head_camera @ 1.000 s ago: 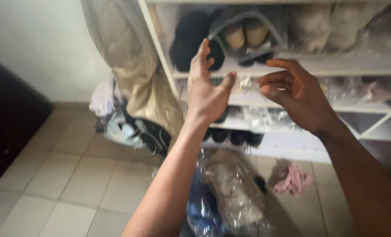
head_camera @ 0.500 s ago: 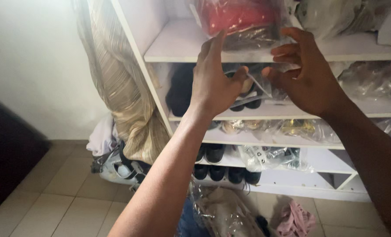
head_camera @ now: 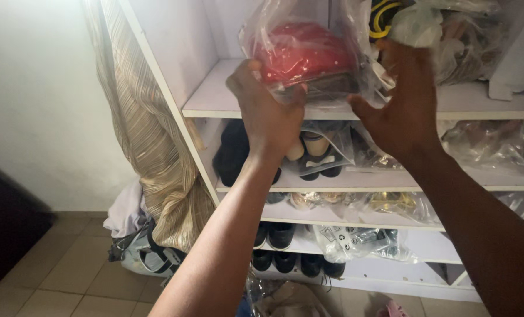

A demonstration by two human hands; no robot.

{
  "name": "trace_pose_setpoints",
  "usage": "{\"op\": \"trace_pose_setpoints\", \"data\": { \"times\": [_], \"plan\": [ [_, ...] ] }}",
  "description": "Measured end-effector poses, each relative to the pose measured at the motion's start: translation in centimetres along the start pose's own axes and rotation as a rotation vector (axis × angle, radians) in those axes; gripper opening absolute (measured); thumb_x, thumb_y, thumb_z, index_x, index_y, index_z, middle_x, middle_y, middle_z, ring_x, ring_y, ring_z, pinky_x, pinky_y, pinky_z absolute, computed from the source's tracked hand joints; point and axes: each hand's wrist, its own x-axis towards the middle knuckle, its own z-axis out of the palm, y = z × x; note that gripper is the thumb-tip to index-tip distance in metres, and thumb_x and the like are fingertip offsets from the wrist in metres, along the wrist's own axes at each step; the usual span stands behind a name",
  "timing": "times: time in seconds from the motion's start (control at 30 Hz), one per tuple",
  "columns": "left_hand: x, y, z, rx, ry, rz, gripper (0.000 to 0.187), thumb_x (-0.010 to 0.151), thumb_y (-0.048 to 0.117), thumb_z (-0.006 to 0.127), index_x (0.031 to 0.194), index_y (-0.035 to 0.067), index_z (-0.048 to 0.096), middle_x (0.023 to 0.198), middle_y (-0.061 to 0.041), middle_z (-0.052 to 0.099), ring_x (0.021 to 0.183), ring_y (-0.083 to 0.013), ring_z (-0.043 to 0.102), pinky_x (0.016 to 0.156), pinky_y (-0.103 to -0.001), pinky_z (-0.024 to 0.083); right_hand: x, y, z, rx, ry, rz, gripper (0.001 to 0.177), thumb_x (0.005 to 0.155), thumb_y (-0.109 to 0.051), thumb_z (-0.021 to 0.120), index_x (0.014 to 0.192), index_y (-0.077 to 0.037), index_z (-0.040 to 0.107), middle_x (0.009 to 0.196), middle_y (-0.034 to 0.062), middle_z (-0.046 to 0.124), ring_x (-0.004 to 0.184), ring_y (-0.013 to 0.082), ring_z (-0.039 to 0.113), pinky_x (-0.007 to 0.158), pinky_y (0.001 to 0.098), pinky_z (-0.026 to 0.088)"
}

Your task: The person removes several plastic-wrapped items and a shoebox from a white shelf, then wipes the shelf surface with a pink cloth. The person also wipes a green handbag with the cloth and places it back on the shelf.

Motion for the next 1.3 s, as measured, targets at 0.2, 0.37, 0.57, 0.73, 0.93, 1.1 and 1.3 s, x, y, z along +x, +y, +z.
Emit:
{"op": "trace_pose_setpoints", "data": {
  "times": [0.2, 0.37, 0.57, 0.73, 0.93, 1.1, 1.3],
  "plan": [
    [3.4, -3.3, 1.6, -0.183, -0.156, -0.351, 0.097, 0.082, 0.051, 0.073, 0.155, 0.003, 0.03, 0.145, -0.024, 0.055, 0.134, -0.037, 0.056, 0.111, -0.042, 0.043, 1.2, 2.1, 2.0, -0.03, -0.111, -0.035, 0.1, 0.084, -0.033, 0.09, 0.157, 0.004, 0.031, 0.137, 0.0333, 0.055, 0.122, 0.0465, 0.06, 0.1, 0.0515, 0.05],
    [5.4, -4.5, 3.2, -0.114, -0.187, -0.483, 0.085, 0.085, 0.049, 0.066, 0.154, 0.007, 0.037, 0.141, -0.025, 0.058, 0.128, -0.0409, 0.058, 0.106, -0.045, 0.046, 1.0, 1.8, 3.8, -0.001, -0.205, 0.033, 0.084, 0.083, -0.031, 0.085, 0.152, -0.001, 0.047, 0.129, 0.0266, 0.065, 0.116, 0.0416, 0.064, 0.097, 0.05, 0.051],
    [4.4, -2.2, 2.1, 0.124, -0.124, -0.517, 0.073, 0.072, 0.036, 0.076, 0.135, 0.008, 0.056, 0.127, -0.023, 0.068, 0.12, -0.0413, 0.064, 0.102, -0.045, 0.049, 0.5, 0.3, 3.1, 0.032, -0.154, 0.057, 0.065, 0.088, -0.027, 0.081, 0.144, -0.007, 0.057, 0.124, 0.0219, 0.069, 0.111, 0.038, 0.068, 0.093, 0.0491, 0.053],
    [1.3, 0.2, -0.1, 0.052, -0.038, -0.56, 0.068, 0.067, 0.031, 0.08, 0.128, 0.007, 0.061, 0.118, -0.022, 0.072, 0.111, -0.0363, 0.069, 0.097, -0.042, 0.052, -0.7, 0.4, 1.2, 0.099, -0.129, 0.076, 0.044, 0.098, -0.022, 0.074, 0.139, -0.011, 0.064, 0.111, 0.0185, 0.074, 0.097, 0.0331, 0.075, 0.082, 0.0434, 0.059],
    [-2.1, 1.7, -1.7, -0.194, 0.008, -0.623, 0.078, 0.071, 0.037, 0.08, 0.136, 0.005, 0.05, 0.115, -0.025, 0.071, 0.101, -0.0329, 0.071, 0.093, -0.043, 0.054, -1.3, -0.2, -1.1, 0.083, -0.184, 0.193, 0.033, 0.106, -0.022, 0.066, 0.137, -0.014, 0.066, 0.111, 0.015, 0.075, 0.094, 0.031, 0.076, 0.084, 0.043, 0.06],
    [-2.1, 1.8, -0.6, -0.327, 0.06, -0.935, 0.105, 0.078, 0.051, 0.086, 0.153, 0.014, 0.023, 0.144, -0.025, 0.035, 0.114, -0.0345, 0.05, 0.09, -0.052, 0.051, -1.3, 0.1, -1.7, -0.038, -0.113, -0.042, 0.059, 0.087, -0.026, 0.078, 0.138, -0.005, 0.059, 0.125, 0.0253, 0.067, 0.116, 0.0435, 0.063, 0.096, 0.0514, 0.051],
    [-1.3, 2.3, 1.1, -0.92, -0.116, -1.087, 0.099, 0.078, 0.049, 0.075, 0.156, 0.013, 0.026, 0.131, -0.02, 0.055, 0.1, -0.0358, 0.069, 0.075, -0.048, 0.062, -0.5, 0.7, -0.4, -0.024, -0.288, 0.054, 0.064, 0.097, -0.033, 0.071, 0.149, -0.003, 0.05, 0.123, 0.0311, 0.064, 0.111, 0.0503, 0.062, 0.093, 0.0562, 0.05]
  ]
}}
